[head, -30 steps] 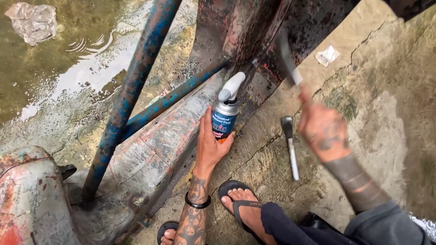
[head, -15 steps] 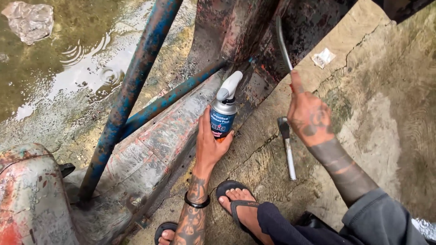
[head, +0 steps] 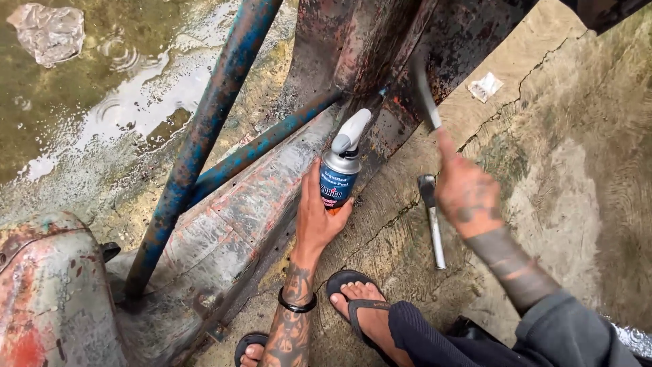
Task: Heating a motorcycle frame with a blowtorch and scraping it with a wire brush to remove old paint or rust.
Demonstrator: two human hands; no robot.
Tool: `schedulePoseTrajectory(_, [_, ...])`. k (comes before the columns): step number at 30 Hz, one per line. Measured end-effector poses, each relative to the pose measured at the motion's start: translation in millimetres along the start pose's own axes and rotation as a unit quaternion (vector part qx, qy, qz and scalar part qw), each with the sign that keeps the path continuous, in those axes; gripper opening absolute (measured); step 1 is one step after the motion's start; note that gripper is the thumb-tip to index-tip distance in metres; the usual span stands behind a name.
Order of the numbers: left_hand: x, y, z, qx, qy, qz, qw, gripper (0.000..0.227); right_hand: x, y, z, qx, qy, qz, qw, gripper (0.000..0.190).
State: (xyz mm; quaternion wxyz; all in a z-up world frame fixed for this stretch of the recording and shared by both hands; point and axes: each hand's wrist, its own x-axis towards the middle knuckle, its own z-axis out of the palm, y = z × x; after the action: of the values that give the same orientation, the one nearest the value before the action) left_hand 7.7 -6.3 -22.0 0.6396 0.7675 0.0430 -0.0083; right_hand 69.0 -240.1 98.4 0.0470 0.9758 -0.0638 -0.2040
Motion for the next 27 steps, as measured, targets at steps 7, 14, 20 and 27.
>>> schedulePoseTrajectory(7, [-1,-5,0,-0.004,-0.012,-0.018,1.0,0.105,9,12,32,-0.098,-0.134,0.01,0.986,0.035])
schedulePoseTrajectory(14, [-2,-12,2,0.059,-0.048,0.019,0.997,0.097,19,61,68,-0.2,0.154,-0.161,0.954,0.06])
schedulePoseTrajectory(20, [0,-7,2,0.077,-0.052,0.042,0.995,0.097,35,84,-36,-0.412,0.422,-0.197,0.783,0.027])
schedulePoseTrajectory(27, [2,-4,9,0.056,-0.073,0.073,0.993,0.1,17,24,-50,-0.311,-0.088,-0.052,0.945,0.057])
